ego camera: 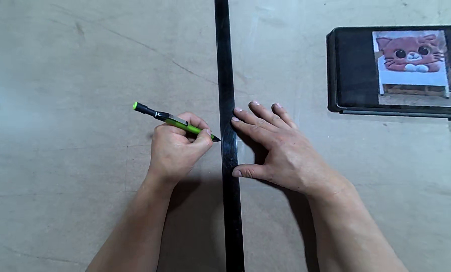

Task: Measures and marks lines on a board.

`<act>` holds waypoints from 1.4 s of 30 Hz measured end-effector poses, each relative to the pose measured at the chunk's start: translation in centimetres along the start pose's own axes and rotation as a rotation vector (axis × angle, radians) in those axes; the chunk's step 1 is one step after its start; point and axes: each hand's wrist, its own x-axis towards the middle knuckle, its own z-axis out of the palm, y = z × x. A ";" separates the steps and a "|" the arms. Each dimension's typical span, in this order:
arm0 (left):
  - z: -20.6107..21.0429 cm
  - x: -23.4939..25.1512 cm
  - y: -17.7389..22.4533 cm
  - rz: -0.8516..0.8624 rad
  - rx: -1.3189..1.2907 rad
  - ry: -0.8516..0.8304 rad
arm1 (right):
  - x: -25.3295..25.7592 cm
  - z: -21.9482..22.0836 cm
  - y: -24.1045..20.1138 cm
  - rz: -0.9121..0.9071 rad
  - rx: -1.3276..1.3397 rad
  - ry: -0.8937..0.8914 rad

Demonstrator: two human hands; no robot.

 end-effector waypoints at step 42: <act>0.1 0.2 0.1 -0.018 0.016 -0.008 | 0.1 0.0 -0.1 0.009 -0.005 0.005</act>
